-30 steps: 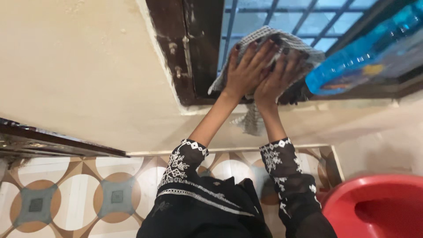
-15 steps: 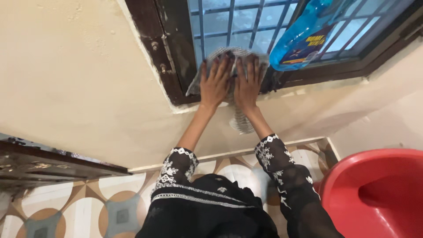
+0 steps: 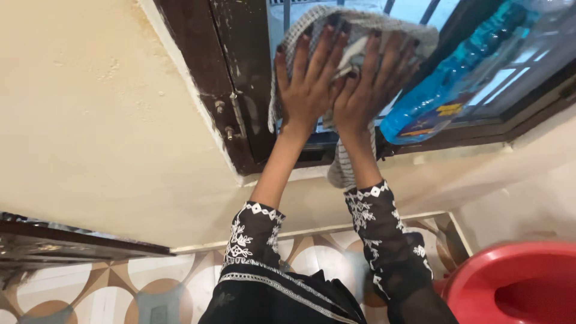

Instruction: The person cleans a window with a metal grille using a striped cloth. They wipe the frame and glass, then spray a blue cleaning liquid onto the window and continue wiping the surface.

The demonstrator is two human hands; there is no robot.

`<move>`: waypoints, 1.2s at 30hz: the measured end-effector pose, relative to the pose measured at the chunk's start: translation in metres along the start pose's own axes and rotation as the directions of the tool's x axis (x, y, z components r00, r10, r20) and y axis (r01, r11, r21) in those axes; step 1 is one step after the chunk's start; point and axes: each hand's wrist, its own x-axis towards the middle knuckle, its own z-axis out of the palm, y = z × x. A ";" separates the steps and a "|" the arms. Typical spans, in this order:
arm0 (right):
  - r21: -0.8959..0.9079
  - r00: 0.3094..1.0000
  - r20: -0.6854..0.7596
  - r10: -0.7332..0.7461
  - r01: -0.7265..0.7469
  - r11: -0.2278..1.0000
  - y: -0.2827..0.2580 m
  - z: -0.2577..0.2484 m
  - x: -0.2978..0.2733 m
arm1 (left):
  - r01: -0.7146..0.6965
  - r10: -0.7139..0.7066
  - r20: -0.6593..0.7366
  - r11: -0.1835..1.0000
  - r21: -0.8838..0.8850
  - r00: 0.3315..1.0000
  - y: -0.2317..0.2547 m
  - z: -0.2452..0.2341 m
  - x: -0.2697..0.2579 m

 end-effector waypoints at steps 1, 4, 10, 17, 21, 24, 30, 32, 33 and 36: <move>0.001 1.000 0.009 0.017 -0.017 1.000 0.004 0.004 -0.012 | -0.013 0.013 0.004 1.000 0.009 1.000 0.001 0.003 -0.010; -0.006 0.999 0.026 0.045 -0.045 0.999 0.017 0.016 -0.046 | -0.032 0.032 -0.005 0.999 0.023 0.999 0.006 0.018 -0.043; 0.008 0.991 0.125 0.050 -0.051 0.999 0.047 0.037 -0.124 | -0.016 0.016 -0.011 1.000 0.009 1.000 0.018 0.053 -0.123; 0.064 0.936 0.352 0.006 -0.031 0.997 0.056 0.021 -0.192 | -0.005 0.031 0.300 0.996 -0.087 0.953 0.022 0.050 -0.203; 0.131 0.924 0.376 -0.071 0.022 0.991 0.050 0.006 -0.164 | 0.022 0.014 0.311 0.994 -0.111 0.950 0.014 0.040 -0.181; 0.116 0.910 0.393 -0.130 0.091 0.989 0.046 -0.008 -0.098 | -0.001 0.020 0.141 0.991 -0.132 0.990 0.001 0.021 -0.121; 0.048 0.987 0.071 -0.141 0.138 0.989 -0.008 -0.014 0.045 | 0.024 -0.027 -0.034 0.995 -0.101 0.999 -0.014 -0.009 0.038; 0.024 0.994 0.061 -0.089 0.088 0.996 -0.021 -0.018 0.064 | 0.054 -0.058 -0.047 0.996 -0.066 0.997 -0.011 -0.018 0.058; 0.010 0.997 0.052 -0.061 0.061 0.998 -0.025 -0.017 0.070 | 0.067 -0.070 -0.056 0.996 -0.051 0.996 -0.011 -0.018 0.066; -0.011 0.995 -0.025 -0.095 0.095 0.995 -0.023 -0.016 0.069 | 0.074 -0.075 -0.077 0.997 -0.017 0.994 -0.009 -0.021 0.062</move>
